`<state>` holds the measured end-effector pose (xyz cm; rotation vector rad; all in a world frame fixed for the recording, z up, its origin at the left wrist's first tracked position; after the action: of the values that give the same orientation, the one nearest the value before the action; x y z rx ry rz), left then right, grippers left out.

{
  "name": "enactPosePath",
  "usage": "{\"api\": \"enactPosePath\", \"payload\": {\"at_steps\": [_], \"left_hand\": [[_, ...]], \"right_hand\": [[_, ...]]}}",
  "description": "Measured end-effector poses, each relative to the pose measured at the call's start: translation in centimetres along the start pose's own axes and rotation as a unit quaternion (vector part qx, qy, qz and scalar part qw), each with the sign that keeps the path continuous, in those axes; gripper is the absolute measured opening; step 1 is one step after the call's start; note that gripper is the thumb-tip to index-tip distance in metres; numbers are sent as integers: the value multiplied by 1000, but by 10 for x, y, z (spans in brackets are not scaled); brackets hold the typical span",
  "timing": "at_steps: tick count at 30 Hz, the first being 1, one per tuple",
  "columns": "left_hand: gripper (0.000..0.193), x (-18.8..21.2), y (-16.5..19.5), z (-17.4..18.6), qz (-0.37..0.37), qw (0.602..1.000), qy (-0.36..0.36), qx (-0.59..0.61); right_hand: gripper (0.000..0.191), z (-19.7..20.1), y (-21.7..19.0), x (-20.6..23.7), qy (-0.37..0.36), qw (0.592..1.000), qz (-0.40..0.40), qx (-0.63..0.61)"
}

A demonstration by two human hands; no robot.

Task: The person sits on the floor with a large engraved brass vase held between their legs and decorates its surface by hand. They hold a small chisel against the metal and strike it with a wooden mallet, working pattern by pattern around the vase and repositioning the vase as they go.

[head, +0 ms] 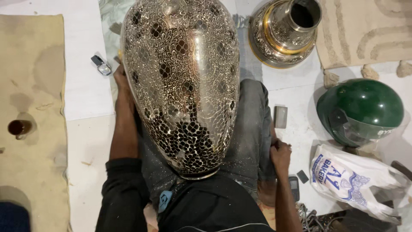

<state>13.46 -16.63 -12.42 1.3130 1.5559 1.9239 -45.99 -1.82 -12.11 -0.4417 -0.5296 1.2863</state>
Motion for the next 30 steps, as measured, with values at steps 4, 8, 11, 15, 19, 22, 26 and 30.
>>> {"api": "enactPosePath", "payload": {"at_steps": [4, 8, 11, 15, 19, 22, 26, 30], "left_hand": [[48, -7, -8, -12, 7, 999, -50, 10], [49, -10, -16, -24, 11, 997, -71, 34], [50, -18, -18, -41, 9, 994, -95, 61], [51, -25, -22, -62, 13, 988, -123, 92], [53, -28, -23, -73, 13, 984, -141, 113], [54, -28, -19, -73, 15, 981, -144, 125], [55, -24, -11, -73, 19, 979, -149, 138], [57, -14, -1, -79, 19, 976, -161, 148]], "right_hand": [[59, 2, -24, -1, -34, 993, 54, -97], [55, -6, -75, -17, -39, 959, 41, -276], [64, -20, -125, -56, -92, 909, 9, -407], [68, -33, -188, -119, -117, 864, -1, -490], [65, -44, -227, -155, -84, 895, 35, -437], [59, -61, -234, -159, -115, 838, 1, -534], [53, -70, -224, -158, -127, 799, -70, -584], [52, -64, -230, -156, -133, 797, -73, -585]]}}
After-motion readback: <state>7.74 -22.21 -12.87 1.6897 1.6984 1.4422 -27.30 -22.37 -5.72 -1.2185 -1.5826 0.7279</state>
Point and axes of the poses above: each hand's wrist, its own x-axis away from the middle knuckle, its own z-axis out of the back of the hand, y = z × x, the point moved 7 cm from there along -x, towards the middle knuckle, and after that the axes turned 7 degrees about -x, right-handed, at the moved point
